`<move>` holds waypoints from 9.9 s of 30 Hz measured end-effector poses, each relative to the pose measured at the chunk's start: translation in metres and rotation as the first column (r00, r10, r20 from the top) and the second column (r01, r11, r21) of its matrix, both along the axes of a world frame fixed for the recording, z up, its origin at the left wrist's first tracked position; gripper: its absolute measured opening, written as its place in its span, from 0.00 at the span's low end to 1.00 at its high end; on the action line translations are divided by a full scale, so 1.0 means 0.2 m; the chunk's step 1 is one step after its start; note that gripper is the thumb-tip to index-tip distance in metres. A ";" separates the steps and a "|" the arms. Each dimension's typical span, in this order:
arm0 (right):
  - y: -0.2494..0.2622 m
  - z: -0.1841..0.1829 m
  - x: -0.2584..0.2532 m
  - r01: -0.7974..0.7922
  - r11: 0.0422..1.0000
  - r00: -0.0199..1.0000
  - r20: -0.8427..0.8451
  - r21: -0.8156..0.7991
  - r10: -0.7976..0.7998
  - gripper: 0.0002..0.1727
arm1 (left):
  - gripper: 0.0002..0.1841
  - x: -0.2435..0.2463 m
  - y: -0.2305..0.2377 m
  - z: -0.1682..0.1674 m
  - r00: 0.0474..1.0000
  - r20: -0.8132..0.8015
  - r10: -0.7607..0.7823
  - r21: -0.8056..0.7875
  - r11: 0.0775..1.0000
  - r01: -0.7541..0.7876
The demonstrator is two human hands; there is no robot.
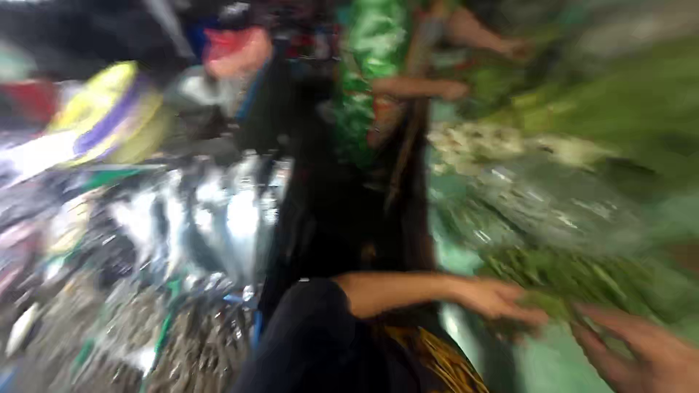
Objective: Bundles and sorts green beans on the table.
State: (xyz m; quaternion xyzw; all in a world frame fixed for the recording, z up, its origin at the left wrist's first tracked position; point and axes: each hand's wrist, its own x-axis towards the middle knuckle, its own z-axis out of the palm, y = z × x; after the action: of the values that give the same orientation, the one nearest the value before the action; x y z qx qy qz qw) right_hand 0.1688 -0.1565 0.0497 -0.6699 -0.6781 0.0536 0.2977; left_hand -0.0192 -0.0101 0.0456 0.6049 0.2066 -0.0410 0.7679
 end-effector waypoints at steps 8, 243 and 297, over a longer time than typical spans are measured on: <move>-0.01 -0.07 -0.01 0.170 0.957 0.984 -0.092 0.235 -0.152 0.09 | 0.22 0.14 0.07 -0.18 0.973 0.141 -0.184 -0.336 0.915 0.222; 0.16 -0.53 -0.01 0.327 0.921 0.758 -0.523 -0.212 -0.390 0.41 | 0.17 0.42 0.17 -0.49 0.916 -0.151 -0.370 0.028 0.925 0.379; 0.15 -0.66 0.29 0.786 0.434 -0.048 -0.743 -0.440 -0.667 0.24 | 0.19 0.29 0.07 -0.59 0.906 -0.252 -0.339 0.495 0.760 0.422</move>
State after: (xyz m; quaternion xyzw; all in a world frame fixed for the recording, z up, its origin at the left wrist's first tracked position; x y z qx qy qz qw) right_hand 0.2265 -0.1272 -0.0815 -0.7745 0.0321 0.1698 0.6085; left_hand 0.0392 0.0039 -0.0733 0.8202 0.1384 -0.1811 0.5248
